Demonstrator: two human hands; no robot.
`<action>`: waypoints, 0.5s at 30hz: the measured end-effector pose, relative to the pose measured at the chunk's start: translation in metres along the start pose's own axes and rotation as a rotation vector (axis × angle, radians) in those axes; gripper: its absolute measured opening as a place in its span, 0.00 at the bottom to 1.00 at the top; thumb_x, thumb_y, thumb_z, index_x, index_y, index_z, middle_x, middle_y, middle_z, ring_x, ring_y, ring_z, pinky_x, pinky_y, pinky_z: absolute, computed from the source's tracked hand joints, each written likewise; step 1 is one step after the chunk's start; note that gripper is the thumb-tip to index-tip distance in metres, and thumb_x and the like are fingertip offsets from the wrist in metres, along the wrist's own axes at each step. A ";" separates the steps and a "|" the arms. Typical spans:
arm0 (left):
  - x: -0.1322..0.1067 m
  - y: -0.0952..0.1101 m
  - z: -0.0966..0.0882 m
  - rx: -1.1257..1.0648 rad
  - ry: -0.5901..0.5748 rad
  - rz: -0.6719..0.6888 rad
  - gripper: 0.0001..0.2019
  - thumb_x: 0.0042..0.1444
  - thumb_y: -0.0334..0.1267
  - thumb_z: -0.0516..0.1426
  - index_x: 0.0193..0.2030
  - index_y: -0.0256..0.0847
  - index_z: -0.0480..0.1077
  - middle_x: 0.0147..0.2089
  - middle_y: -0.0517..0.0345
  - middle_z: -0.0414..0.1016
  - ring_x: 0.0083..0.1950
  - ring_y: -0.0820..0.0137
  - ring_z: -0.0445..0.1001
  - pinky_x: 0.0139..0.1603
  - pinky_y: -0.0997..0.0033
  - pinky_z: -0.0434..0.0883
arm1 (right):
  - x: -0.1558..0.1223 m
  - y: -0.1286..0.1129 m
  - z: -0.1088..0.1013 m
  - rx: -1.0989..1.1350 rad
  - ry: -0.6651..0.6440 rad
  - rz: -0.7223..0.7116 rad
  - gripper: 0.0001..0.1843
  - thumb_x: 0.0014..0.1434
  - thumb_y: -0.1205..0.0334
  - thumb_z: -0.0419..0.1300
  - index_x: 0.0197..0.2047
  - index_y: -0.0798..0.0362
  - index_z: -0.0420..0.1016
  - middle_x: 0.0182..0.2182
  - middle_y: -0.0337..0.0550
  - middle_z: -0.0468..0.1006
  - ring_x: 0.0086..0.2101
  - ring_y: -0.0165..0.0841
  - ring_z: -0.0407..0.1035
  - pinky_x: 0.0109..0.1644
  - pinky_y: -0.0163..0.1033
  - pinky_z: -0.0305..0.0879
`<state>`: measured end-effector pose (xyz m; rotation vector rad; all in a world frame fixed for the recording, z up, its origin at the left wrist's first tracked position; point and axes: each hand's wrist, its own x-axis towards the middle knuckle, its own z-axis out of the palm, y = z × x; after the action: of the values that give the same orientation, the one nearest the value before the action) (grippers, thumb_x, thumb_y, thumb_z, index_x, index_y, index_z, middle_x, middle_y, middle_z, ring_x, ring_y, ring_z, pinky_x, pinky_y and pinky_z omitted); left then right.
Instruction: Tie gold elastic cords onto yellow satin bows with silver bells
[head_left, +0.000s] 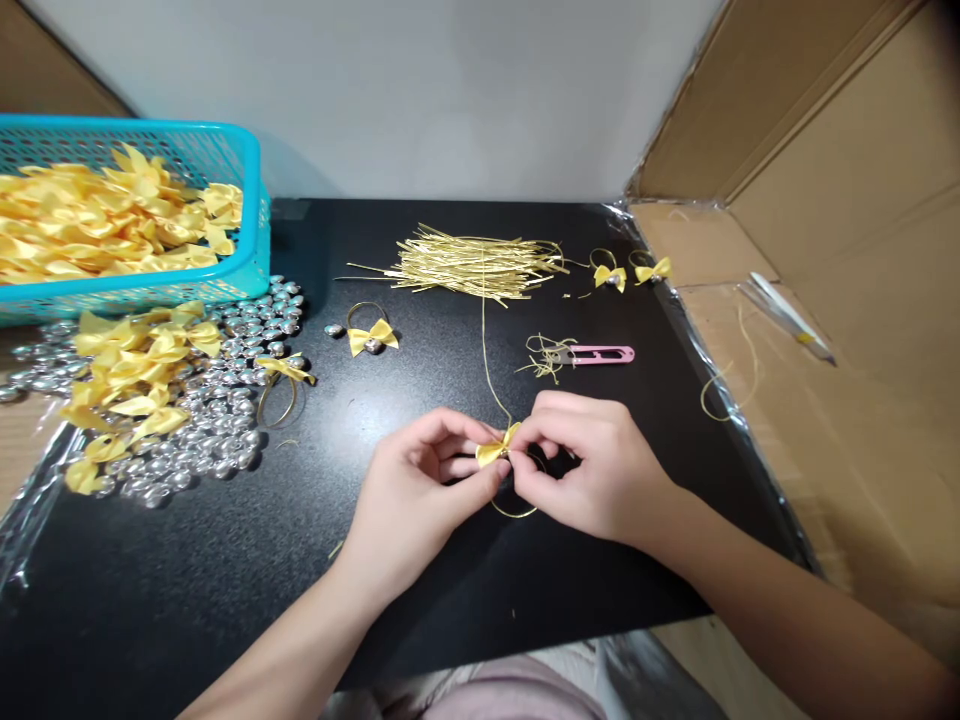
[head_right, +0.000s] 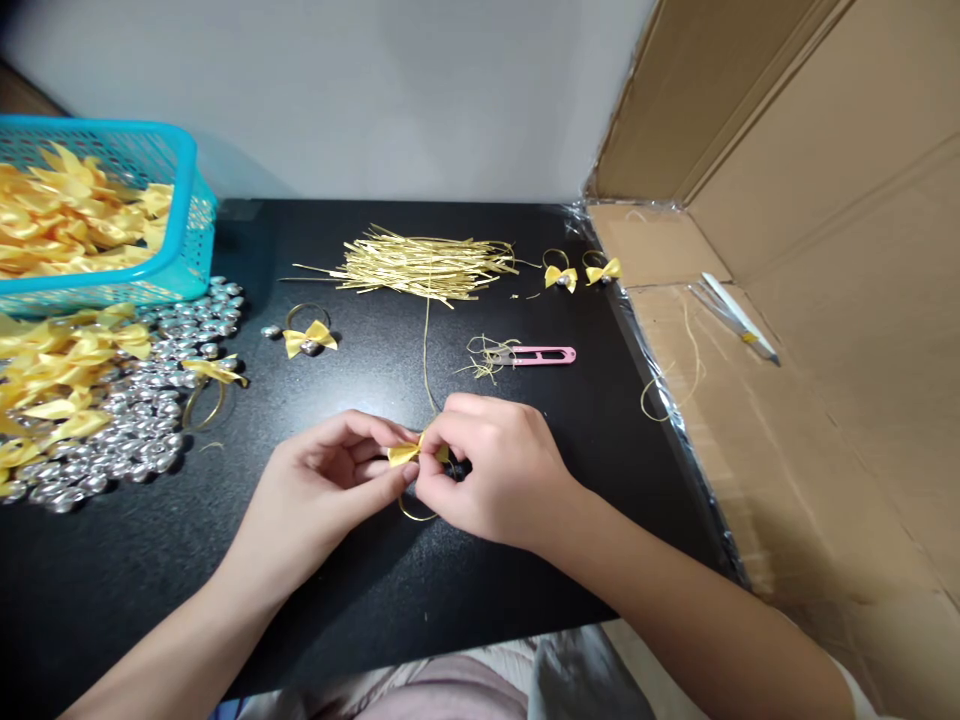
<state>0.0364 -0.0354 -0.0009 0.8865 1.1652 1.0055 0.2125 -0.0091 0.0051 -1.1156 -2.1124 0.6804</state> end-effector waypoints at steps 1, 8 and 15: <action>0.000 0.000 0.000 0.001 0.005 0.008 0.08 0.46 0.28 0.69 0.31 0.37 0.74 0.36 0.58 0.84 0.36 0.74 0.81 0.39 0.82 0.77 | 0.000 0.000 0.000 0.006 -0.003 0.008 0.05 0.50 0.70 0.61 0.26 0.56 0.78 0.21 0.34 0.67 0.22 0.22 0.60 0.26 0.30 0.54; 0.001 0.003 -0.001 0.038 0.020 0.011 0.07 0.46 0.29 0.68 0.29 0.37 0.74 0.33 0.59 0.84 0.34 0.76 0.80 0.36 0.84 0.76 | 0.000 0.000 0.000 0.012 -0.031 0.040 0.05 0.49 0.71 0.60 0.26 0.55 0.77 0.21 0.33 0.67 0.22 0.22 0.60 0.26 0.30 0.54; -0.001 0.002 -0.001 0.099 0.043 0.019 0.06 0.46 0.28 0.68 0.29 0.37 0.75 0.33 0.58 0.83 0.33 0.75 0.80 0.34 0.84 0.76 | 0.001 0.000 0.000 -0.062 -0.035 -0.035 0.06 0.50 0.72 0.60 0.25 0.57 0.76 0.21 0.34 0.68 0.22 0.22 0.61 0.27 0.30 0.55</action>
<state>0.0347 -0.0354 0.0008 0.9600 1.2543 0.9932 0.2125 -0.0086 0.0054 -1.1048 -2.1909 0.6262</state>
